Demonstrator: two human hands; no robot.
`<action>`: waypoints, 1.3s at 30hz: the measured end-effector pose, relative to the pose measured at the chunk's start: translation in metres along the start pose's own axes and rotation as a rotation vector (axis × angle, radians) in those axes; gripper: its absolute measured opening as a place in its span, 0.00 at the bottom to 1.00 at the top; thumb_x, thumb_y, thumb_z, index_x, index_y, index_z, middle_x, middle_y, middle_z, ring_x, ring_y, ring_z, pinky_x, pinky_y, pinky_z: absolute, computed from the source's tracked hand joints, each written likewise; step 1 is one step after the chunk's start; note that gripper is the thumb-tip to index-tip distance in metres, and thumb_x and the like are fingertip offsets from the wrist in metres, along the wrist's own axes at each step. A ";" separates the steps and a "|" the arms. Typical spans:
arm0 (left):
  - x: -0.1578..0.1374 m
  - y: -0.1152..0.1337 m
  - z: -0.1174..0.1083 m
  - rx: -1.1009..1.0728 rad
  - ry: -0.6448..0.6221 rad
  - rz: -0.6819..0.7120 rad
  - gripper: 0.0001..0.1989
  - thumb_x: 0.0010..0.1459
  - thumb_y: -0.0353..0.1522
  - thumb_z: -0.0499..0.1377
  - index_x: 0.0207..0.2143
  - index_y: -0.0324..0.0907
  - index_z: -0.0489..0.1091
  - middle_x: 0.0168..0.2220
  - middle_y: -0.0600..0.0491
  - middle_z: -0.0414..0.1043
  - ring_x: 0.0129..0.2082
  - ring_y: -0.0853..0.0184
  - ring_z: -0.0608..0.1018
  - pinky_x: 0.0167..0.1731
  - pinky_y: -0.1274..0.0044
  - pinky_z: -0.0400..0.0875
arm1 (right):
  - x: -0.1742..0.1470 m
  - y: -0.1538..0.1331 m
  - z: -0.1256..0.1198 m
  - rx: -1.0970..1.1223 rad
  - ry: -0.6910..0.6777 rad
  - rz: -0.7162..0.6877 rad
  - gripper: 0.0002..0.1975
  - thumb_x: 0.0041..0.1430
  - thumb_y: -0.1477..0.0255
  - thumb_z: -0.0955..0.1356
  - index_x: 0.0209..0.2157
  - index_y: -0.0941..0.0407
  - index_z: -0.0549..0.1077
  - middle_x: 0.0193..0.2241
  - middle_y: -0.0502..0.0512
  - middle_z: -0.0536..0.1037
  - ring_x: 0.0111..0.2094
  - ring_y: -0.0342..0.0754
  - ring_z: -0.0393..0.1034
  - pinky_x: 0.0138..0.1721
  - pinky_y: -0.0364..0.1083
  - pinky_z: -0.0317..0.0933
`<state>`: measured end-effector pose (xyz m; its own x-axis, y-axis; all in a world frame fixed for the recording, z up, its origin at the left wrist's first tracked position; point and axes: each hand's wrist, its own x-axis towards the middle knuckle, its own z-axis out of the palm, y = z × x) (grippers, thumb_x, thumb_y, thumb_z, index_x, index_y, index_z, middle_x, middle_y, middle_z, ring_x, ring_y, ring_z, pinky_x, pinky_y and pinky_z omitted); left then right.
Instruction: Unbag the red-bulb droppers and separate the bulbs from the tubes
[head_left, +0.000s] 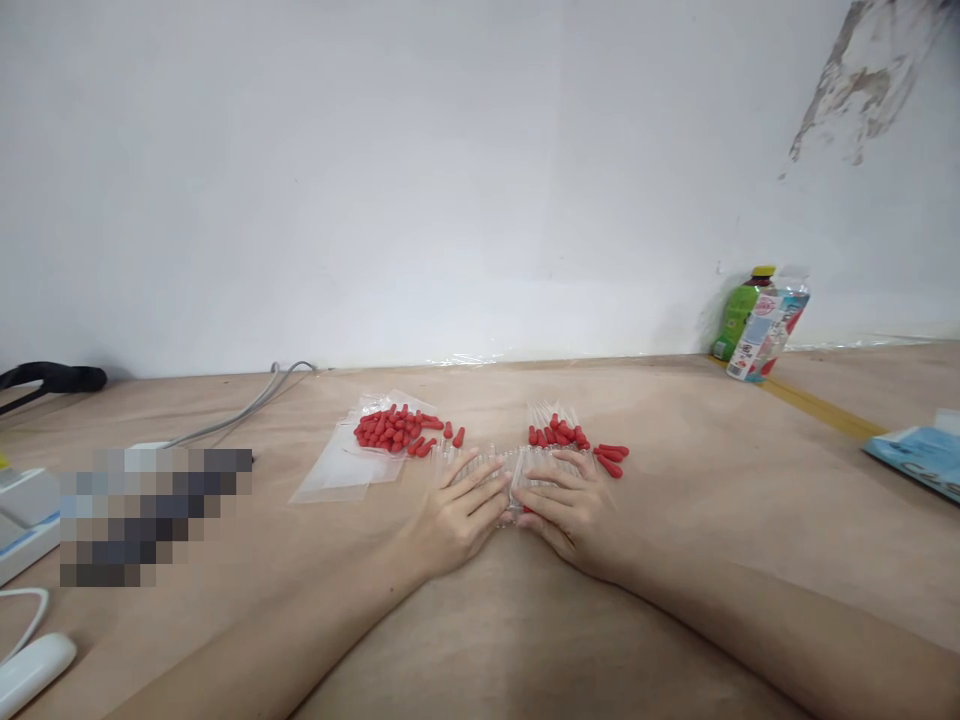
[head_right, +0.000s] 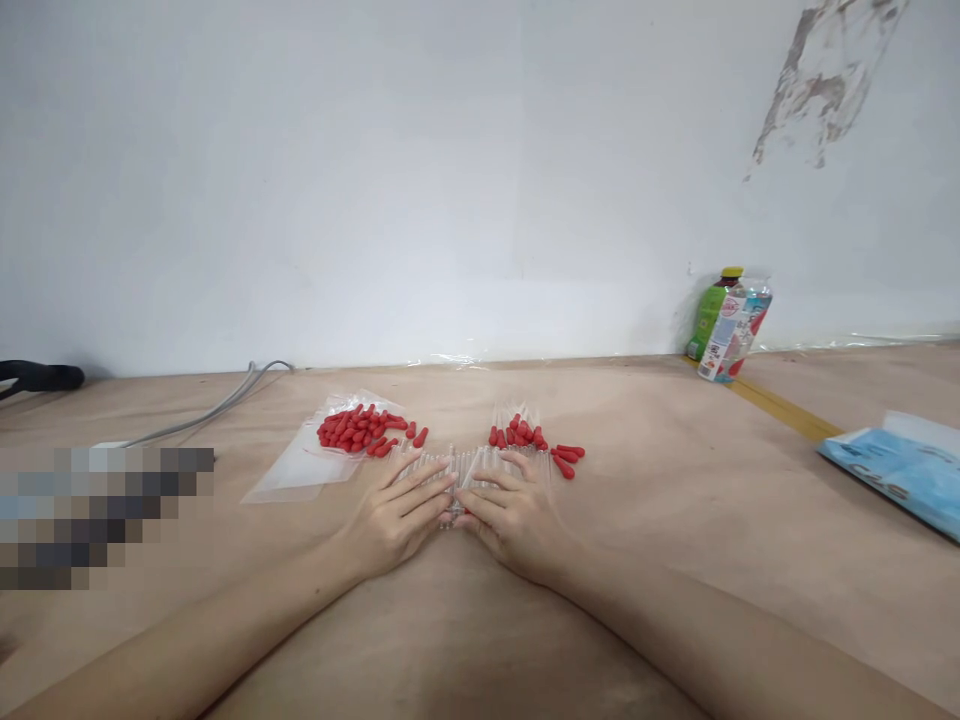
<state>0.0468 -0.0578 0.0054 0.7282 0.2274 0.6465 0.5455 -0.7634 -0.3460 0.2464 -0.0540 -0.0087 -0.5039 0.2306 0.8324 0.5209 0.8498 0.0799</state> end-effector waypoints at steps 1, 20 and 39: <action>0.000 0.000 0.000 -0.011 -0.019 0.004 0.06 0.57 0.28 0.53 0.35 0.38 0.69 0.43 0.51 0.72 0.49 0.62 0.69 0.54 0.65 0.55 | -0.001 0.000 0.001 0.003 0.010 -0.009 0.05 0.55 0.73 0.65 0.35 0.55 0.72 0.28 0.49 0.78 0.36 0.44 0.70 0.49 0.51 0.52; -0.037 -0.042 -0.008 -0.120 -0.042 -0.587 0.13 0.60 0.30 0.48 0.43 0.40 0.67 0.28 0.52 0.61 0.28 0.70 0.68 0.29 0.78 0.67 | -0.021 0.072 -0.034 0.015 0.098 0.504 0.09 0.55 0.70 0.64 0.37 0.54 0.73 0.27 0.53 0.72 0.28 0.44 0.66 0.29 0.44 0.59; -0.031 -0.032 -0.005 -0.214 -0.110 -0.328 0.16 0.55 0.32 0.54 0.48 0.40 0.63 0.37 0.48 0.72 0.36 0.65 0.73 0.37 0.73 0.68 | -0.046 0.117 -0.028 0.131 -0.191 0.997 0.13 0.49 0.61 0.64 0.30 0.55 0.73 0.27 0.52 0.77 0.27 0.46 0.70 0.28 0.44 0.62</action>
<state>0.0046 -0.0436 0.0000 0.5765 0.5341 0.6184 0.6661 -0.7455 0.0230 0.3498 0.0216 -0.0223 0.0106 0.9227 0.3853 0.6896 0.2723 -0.6710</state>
